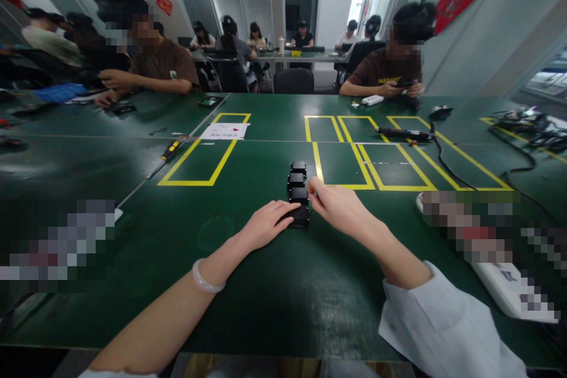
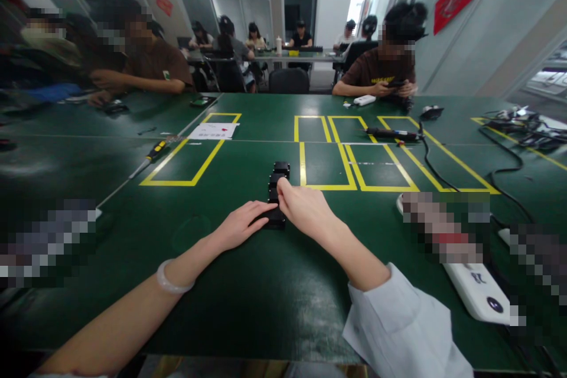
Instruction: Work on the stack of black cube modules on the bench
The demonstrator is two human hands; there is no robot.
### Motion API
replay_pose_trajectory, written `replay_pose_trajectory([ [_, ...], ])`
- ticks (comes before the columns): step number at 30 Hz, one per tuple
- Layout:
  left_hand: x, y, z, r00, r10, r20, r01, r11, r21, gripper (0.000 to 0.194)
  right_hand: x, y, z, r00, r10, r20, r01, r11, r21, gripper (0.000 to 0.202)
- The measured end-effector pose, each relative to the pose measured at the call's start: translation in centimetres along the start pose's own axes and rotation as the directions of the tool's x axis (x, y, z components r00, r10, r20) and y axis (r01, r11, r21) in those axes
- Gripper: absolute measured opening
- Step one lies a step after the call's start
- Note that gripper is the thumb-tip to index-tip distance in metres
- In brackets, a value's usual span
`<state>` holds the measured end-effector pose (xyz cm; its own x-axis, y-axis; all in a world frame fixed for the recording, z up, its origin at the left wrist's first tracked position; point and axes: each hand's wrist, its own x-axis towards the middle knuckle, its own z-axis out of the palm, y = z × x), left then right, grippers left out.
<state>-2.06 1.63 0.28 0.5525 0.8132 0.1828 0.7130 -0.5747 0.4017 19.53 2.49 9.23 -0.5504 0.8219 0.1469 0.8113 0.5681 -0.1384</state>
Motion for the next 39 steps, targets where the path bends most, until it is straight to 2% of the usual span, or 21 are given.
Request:
replay_pose_trajectory([
  [8,0.08,-0.32,0.19,1.0,0.017,-0.004,-0.017,1.0,-0.001,0.039,0.31,0.01,0.47,0.999,0.031,0.007,-0.031,0.999,-0.02,0.025],
  [18,-0.07,-0.03,-0.07,1.0,0.007,-0.008,-0.007,1.0,-0.012,0.039,0.11,-0.2,0.09,1.0,0.011,0.007,-0.011,1.0,0.016,0.016],
  [24,-0.02,0.04,-0.05,1.0,0.007,-0.021,-0.007,1.0,-0.007,0.038,0.06,-0.26,0.23,1.0,0.015,0.002,-0.015,1.0,-0.01,0.021],
  [35,-0.03,0.02,-0.07,1.0,0.002,-0.005,-0.002,1.0,-0.002,0.038,0.0,-0.64,0.16,1.0,0.004,0.001,-0.004,1.0,0.0,0.019],
  [39,-0.05,0.06,0.03,1.0,0.0,-0.013,0.0,1.0,0.002,0.038,0.02,-0.59,0.16,0.999,0.044,0.005,-0.044,0.998,-0.033,0.023],
])
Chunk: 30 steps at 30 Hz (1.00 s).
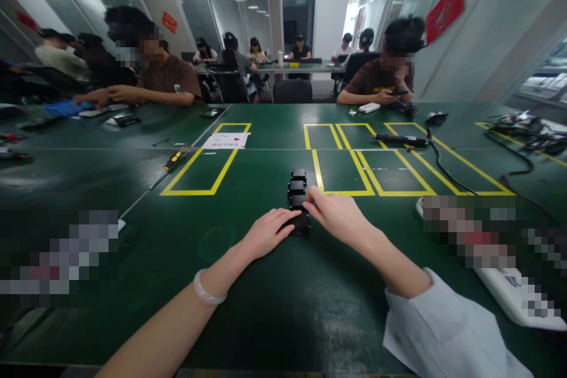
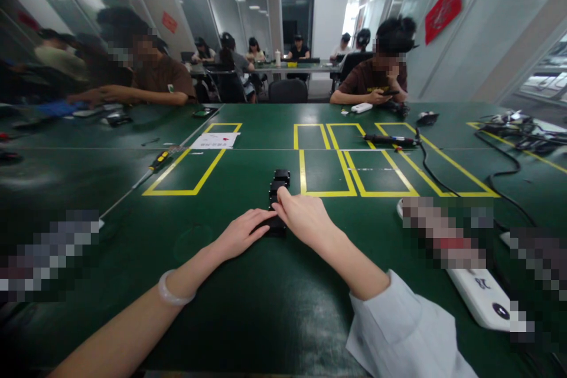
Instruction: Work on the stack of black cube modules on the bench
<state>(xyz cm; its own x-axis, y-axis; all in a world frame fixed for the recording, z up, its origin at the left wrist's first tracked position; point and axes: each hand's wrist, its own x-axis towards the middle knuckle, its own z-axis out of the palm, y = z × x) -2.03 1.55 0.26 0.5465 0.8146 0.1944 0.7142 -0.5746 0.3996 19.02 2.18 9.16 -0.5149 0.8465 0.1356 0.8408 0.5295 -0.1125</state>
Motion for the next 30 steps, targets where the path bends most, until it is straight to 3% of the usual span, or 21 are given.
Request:
replay_pose_trajectory([
  [8,-0.03,0.04,-0.02,1.0,0.007,0.001,-0.007,1.0,-0.005,0.039,-0.21,0.18,0.11,0.999,-0.024,-0.03,0.024,1.0,0.015,0.015],
  [30,-0.16,0.14,-0.21,1.0,-0.003,0.009,0.003,1.0,0.004,0.039,-0.06,-0.1,0.08,1.0,-0.001,-0.011,0.0,0.999,-0.032,0.02],
])
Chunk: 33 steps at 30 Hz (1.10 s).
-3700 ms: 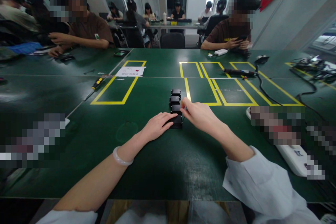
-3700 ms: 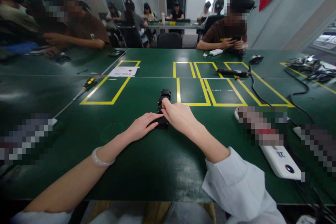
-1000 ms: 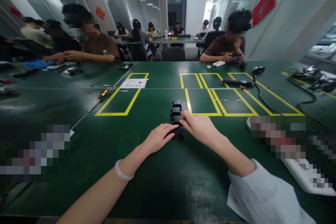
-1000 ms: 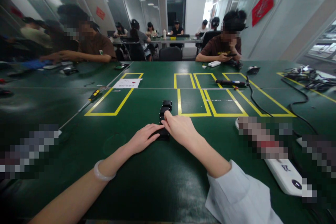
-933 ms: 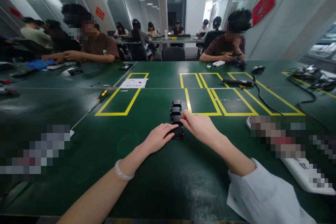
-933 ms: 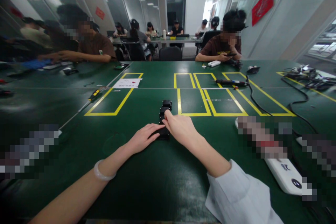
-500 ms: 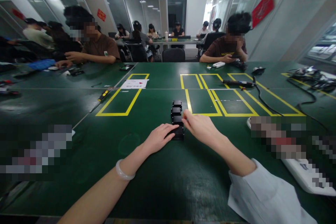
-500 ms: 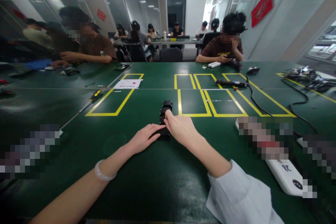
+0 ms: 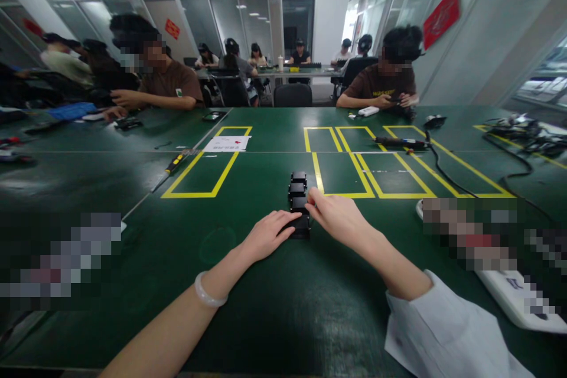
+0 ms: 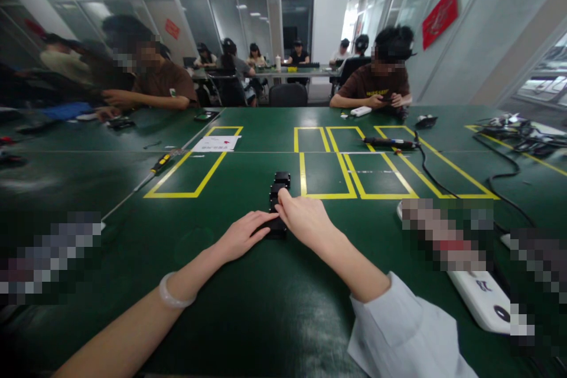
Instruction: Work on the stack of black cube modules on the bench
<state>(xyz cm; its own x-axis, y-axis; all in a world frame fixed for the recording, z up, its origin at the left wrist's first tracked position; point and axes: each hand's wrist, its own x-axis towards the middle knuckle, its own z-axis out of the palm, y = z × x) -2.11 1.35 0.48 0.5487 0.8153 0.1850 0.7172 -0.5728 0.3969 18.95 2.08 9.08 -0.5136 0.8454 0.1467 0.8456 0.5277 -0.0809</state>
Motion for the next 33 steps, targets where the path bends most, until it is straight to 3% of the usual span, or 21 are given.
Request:
replay_pose_trajectory([
  [17,0.04,0.12,-0.13,1.0,-0.005,-0.001,0.005,1.0,-0.002,0.039,0.01,-0.09,-0.11,0.999,0.003,0.033,-0.004,1.0,0.007,0.018],
  [24,0.04,0.16,-0.18,1.0,-0.004,0.009,0.004,1.0,-0.003,0.039,-0.09,-0.07,0.12,0.999,-0.025,-0.022,0.026,0.999,0.046,0.017],
  [33,0.03,0.05,-0.01,1.0,0.0,-0.004,0.0,1.0,-0.001,0.039,0.11,-0.23,-0.31,0.999,0.006,0.038,-0.006,1.0,-0.003,0.018],
])
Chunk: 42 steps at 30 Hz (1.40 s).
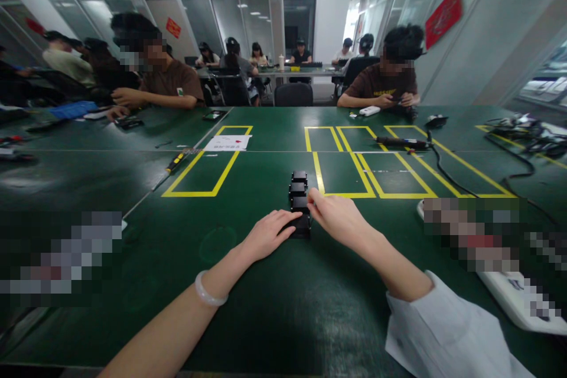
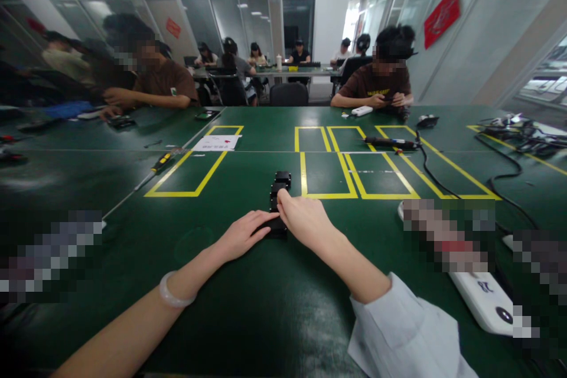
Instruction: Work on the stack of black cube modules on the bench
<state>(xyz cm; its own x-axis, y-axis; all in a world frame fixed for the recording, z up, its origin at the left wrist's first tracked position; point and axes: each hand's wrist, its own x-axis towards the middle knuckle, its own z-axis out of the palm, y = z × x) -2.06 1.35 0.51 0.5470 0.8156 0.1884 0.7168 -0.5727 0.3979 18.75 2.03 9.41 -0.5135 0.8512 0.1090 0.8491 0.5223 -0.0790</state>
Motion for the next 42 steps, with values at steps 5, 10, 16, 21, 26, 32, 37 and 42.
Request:
replay_pose_trajectory([
  [5,0.07,0.07,-0.08,1.0,0.007,-0.001,-0.007,1.0,-0.001,0.038,-0.17,-0.1,0.01,1.0,0.005,-0.024,-0.004,1.0,0.026,0.018],
  [10,0.05,-0.08,0.05,1.0,0.008,-0.007,-0.008,1.0,-0.005,0.039,-0.06,0.03,0.22,1.0,0.001,-0.024,0.0,1.0,0.006,0.025],
  [16,0.07,0.05,-0.08,1.0,0.002,0.004,-0.002,1.0,-0.001,0.038,-0.03,0.11,0.17,1.0,-0.018,-0.016,0.019,1.0,0.014,0.019],
  [21,0.12,-0.06,0.05,1.0,0.004,0.001,-0.004,1.0,-0.002,0.037,-0.18,0.06,0.19,0.999,-0.025,-0.041,0.026,0.999,0.034,0.02],
  [26,0.07,-0.34,0.32,1.0,0.007,-0.004,-0.007,1.0,0.005,0.038,-0.05,0.13,0.34,1.0,-0.01,-0.01,0.01,1.0,-0.004,0.025],
  [32,0.01,-0.35,0.28,1.0,0.005,-0.001,-0.005,1.0,0.002,0.038,-0.02,0.08,0.26,1.0,-0.012,-0.013,0.012,1.0,0.009,0.02],
  [37,0.03,-0.3,0.29,1.0,0.002,0.0,-0.002,1.0,0.007,0.038,-0.17,0.12,0.11,1.0,-0.018,-0.021,0.019,0.999,0.028,0.021],
  [42,0.03,-0.29,0.26,1.0,0.003,0.001,-0.003,1.0,0.007,0.038,-0.08,0.25,0.31,0.999,-0.028,-0.029,0.029,0.999,0.024,0.021],
])
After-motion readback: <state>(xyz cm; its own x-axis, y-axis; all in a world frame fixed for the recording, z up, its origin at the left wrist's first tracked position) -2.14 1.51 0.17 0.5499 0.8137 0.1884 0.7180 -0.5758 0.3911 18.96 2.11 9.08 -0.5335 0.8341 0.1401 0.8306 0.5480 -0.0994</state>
